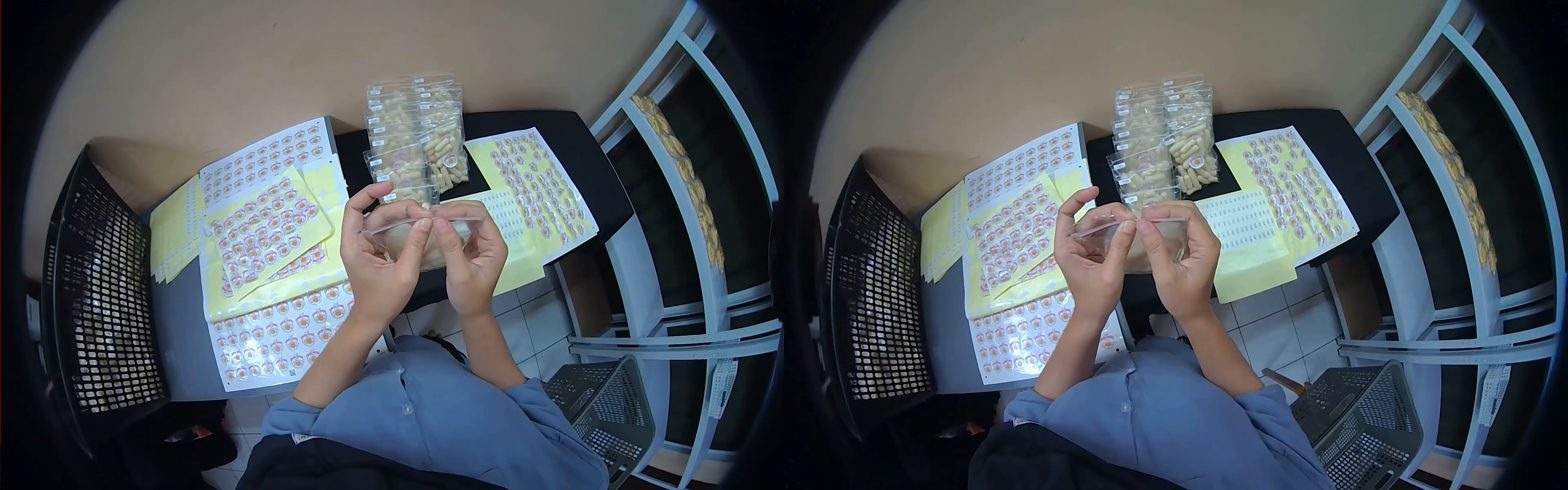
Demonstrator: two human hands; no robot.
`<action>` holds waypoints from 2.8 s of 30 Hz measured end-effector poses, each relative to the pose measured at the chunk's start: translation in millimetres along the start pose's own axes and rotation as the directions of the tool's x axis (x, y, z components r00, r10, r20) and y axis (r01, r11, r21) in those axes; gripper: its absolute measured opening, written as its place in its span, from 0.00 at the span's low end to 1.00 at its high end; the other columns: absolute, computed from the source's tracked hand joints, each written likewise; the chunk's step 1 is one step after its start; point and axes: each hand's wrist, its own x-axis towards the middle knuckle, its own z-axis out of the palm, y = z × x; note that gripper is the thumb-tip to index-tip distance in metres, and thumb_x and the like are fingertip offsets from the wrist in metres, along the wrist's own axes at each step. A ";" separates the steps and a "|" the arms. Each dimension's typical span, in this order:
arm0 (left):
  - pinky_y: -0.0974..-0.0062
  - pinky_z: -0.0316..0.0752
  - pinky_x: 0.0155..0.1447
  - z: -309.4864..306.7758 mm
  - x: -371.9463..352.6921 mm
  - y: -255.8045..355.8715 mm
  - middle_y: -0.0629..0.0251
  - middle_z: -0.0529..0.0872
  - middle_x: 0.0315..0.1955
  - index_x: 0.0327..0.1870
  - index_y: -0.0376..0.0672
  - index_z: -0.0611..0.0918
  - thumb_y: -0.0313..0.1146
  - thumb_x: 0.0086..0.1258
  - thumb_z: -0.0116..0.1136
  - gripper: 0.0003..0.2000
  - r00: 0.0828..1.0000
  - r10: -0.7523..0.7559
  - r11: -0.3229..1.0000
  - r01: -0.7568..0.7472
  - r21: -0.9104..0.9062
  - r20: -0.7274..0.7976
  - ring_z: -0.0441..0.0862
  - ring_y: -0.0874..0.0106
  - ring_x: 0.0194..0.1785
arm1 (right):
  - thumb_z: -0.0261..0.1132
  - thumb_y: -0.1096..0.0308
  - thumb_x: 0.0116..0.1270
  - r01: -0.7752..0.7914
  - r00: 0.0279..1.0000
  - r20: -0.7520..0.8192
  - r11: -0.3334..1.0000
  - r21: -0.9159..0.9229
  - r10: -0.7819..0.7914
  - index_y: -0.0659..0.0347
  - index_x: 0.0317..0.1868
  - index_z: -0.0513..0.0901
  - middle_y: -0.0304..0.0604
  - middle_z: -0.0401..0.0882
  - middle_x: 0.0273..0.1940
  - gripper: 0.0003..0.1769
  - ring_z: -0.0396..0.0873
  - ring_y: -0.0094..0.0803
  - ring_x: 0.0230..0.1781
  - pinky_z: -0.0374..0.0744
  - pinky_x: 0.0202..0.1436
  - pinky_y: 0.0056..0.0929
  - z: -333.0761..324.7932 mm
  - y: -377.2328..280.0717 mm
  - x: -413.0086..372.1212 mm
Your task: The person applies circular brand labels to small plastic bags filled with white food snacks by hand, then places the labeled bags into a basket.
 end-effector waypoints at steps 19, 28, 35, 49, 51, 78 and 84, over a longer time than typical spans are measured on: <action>0.83 0.71 0.42 -1.1 -6.3 -4.4 0.59 0.81 0.32 0.52 0.34 0.61 0.20 0.57 0.56 0.22 0.994 -0.097 0.995 0.095 -0.035 -0.051 0.78 0.77 0.36 | 0.47 0.72 0.63 -0.016 0.995 -0.093 0.999 0.048 0.020 0.70 0.29 0.76 0.45 0.76 0.29 0.13 0.73 0.28 0.32 0.70 0.39 0.23 -1.2 2.1 1.6; 0.77 0.71 0.48 -12.5 -5.1 4.7 0.54 0.81 0.34 0.57 0.33 0.56 0.25 0.65 0.46 0.21 0.994 -0.107 0.985 0.106 -0.137 -0.004 0.79 0.72 0.38 | 0.47 0.72 0.62 0.005 0.992 -0.123 1.000 -0.018 -0.007 0.71 0.29 0.77 0.47 0.76 0.29 0.14 0.73 0.30 0.31 0.70 0.40 0.25 3.6 0.4 -2.5; 0.75 0.69 0.51 -29.0 -2.4 8.8 0.53 0.80 0.39 0.50 0.35 0.63 0.25 0.66 0.43 0.12 0.982 -0.126 0.968 0.153 -0.199 0.140 0.76 0.71 0.45 | 0.47 0.70 0.64 -0.052 0.994 -0.095 0.997 0.057 0.058 0.71 0.30 0.76 0.46 0.76 0.30 0.13 0.73 0.30 0.32 0.70 0.40 0.24 4.4 -5.2 -3.8; 0.78 0.71 0.44 -52.0 -2.0 11.0 0.59 0.80 0.29 0.31 0.35 0.75 0.21 0.59 0.52 0.01 0.975 0.106 0.980 -0.136 0.148 0.195 0.78 0.72 0.37 | 0.66 0.67 0.47 0.430 0.900 0.381 0.573 -0.697 -0.212 0.52 0.31 0.79 0.32 0.76 0.34 0.08 0.71 0.32 0.47 0.46 0.63 0.42 0.1 -41.9 3.1; 0.78 0.71 0.42 -52.7 -2.9 11.9 0.59 0.80 0.29 0.31 0.35 0.76 0.21 0.59 0.52 0.02 0.974 0.121 0.977 -0.152 0.153 0.193 0.78 0.72 0.36 | 0.66 0.67 0.48 0.418 0.906 0.369 0.585 -0.695 -0.209 0.52 0.29 0.79 0.31 0.76 0.33 0.06 0.71 0.31 0.46 0.45 0.63 0.43 2.8 -39.5 0.4; 0.81 0.70 0.46 -31.3 -8.4 10.1 0.59 0.83 0.30 0.46 0.33 0.71 0.18 0.54 0.57 0.17 0.904 -0.095 0.983 0.020 0.182 0.416 0.79 0.76 0.39 | 0.62 0.67 0.52 0.345 0.939 0.296 0.503 -0.792 -0.177 0.53 0.26 0.78 0.30 0.75 0.31 0.02 0.71 0.30 0.47 0.38 0.64 0.50 -27.8 -41.7 -16.9; 0.78 0.68 0.52 -31.9 -3.8 9.8 0.58 0.83 0.37 0.52 0.34 0.70 0.25 0.58 0.55 0.19 0.854 -0.144 0.970 0.023 0.241 0.500 0.79 0.71 0.44 | 0.62 0.67 0.52 0.372 0.927 0.336 0.491 -0.788 -0.165 0.53 0.25 0.78 0.31 0.75 0.28 0.02 0.71 0.31 0.47 0.38 0.64 0.50 -44.6 -41.5 -7.5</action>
